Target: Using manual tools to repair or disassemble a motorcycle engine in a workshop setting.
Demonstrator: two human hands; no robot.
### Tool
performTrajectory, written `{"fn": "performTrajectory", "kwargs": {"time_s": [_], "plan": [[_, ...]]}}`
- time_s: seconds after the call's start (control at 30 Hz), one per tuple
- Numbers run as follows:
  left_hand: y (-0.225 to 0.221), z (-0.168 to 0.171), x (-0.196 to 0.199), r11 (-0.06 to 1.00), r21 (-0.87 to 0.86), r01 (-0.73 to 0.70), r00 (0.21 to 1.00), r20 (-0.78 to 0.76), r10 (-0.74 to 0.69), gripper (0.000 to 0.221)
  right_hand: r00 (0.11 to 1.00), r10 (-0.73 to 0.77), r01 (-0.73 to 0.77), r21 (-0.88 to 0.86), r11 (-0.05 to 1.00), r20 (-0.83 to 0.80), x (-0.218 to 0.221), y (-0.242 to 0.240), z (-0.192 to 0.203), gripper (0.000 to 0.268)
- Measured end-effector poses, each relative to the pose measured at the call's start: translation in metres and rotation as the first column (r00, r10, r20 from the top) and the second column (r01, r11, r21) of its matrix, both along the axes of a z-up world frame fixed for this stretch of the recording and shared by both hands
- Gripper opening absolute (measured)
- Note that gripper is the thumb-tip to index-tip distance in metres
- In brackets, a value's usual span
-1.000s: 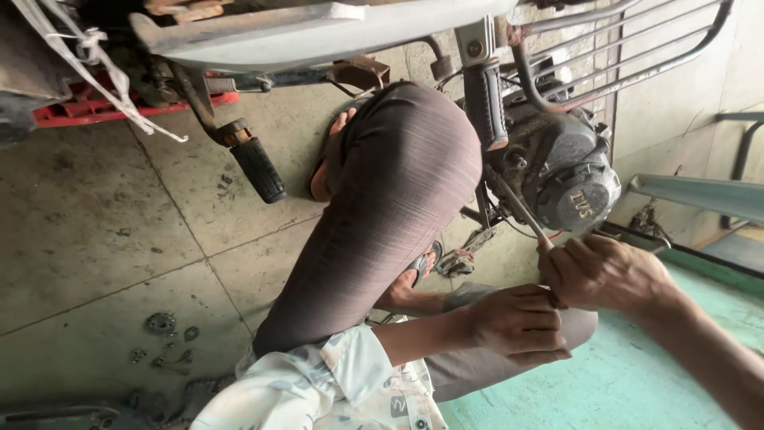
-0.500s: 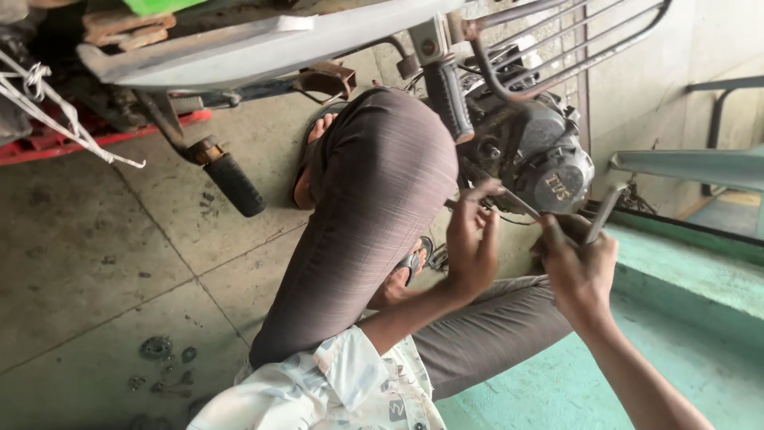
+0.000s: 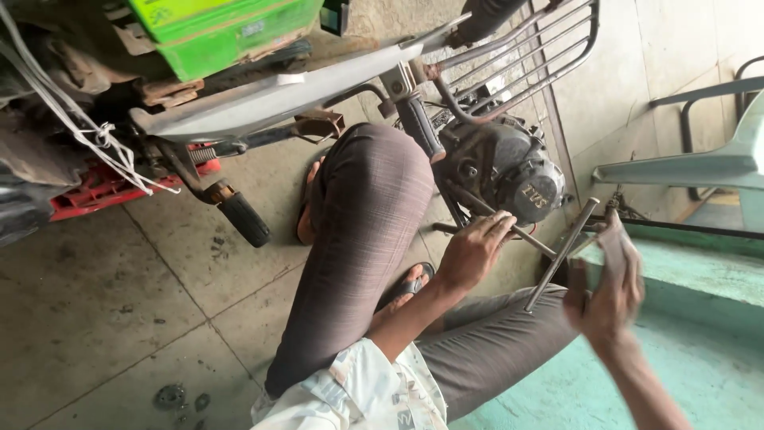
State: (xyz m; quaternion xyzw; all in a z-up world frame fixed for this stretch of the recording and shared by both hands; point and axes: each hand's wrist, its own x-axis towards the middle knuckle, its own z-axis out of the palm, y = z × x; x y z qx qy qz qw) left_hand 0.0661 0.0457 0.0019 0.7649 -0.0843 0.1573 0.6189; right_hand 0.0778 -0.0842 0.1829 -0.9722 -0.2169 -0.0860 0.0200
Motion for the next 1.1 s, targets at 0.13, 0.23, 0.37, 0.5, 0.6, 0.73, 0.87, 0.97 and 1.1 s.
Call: {"fn": "performTrajectory", "kwargs": {"time_s": [0.13,0.23,0.37,0.5,0.6,0.73,0.87,0.97,1.1], "plan": [[-0.002,0.000,-0.001,1.000,0.022,0.013,1.000,0.004,-0.013,0.040,0.883,0.469,-0.403,-0.480,0.779,0.020,0.008,0.021,0.038,0.030],[-0.007,-0.004,-0.002,0.999,0.048,0.015,1.000,0.023,-0.016,0.044,0.833,0.506,-0.535,-0.551,0.640,-0.221,0.017,0.004,0.027,0.044],[-0.007,-0.010,-0.002,0.999,0.045,-0.008,0.998,0.055,0.005,0.041,0.768,0.546,-0.633,-0.526,0.568,-0.335,0.030,-0.004,0.010,0.046],[-0.025,-0.030,-0.005,0.994,0.105,-0.028,0.995,0.102,0.017,0.046,0.834,0.277,-0.503,-0.453,0.736,-0.477,0.027,-0.024,-0.024,0.046],[-0.012,-0.019,-0.006,0.995,0.098,-0.013,0.997,0.082,0.005,0.049,0.851,0.097,-0.290,-0.309,0.906,-0.517,0.025,-0.004,-0.030,0.041],[-0.007,-0.015,-0.006,1.000,0.011,0.005,0.999,0.047,-0.006,0.053,0.821,-0.014,-0.044,-0.089,0.995,-0.571,0.031,0.031,-0.021,0.037],[-0.009,-0.012,-0.005,0.996,-0.079,-0.042,0.998,0.048,0.046,0.053,0.700,-0.314,0.276,-0.162,0.947,-0.642,0.033,0.038,-0.025,0.028],[-0.006,-0.011,-0.005,0.991,-0.126,-0.044,0.998,0.040,0.050,0.056,0.590,-0.461,0.534,-0.107,0.838,-0.663,0.030,0.045,-0.032,0.027],[-0.043,-0.041,-0.012,0.994,-0.101,-0.044,0.999,0.004,0.045,0.052,0.550,-0.488,0.706,0.066,0.705,-0.678,0.008,0.060,-0.026,0.031]]}}
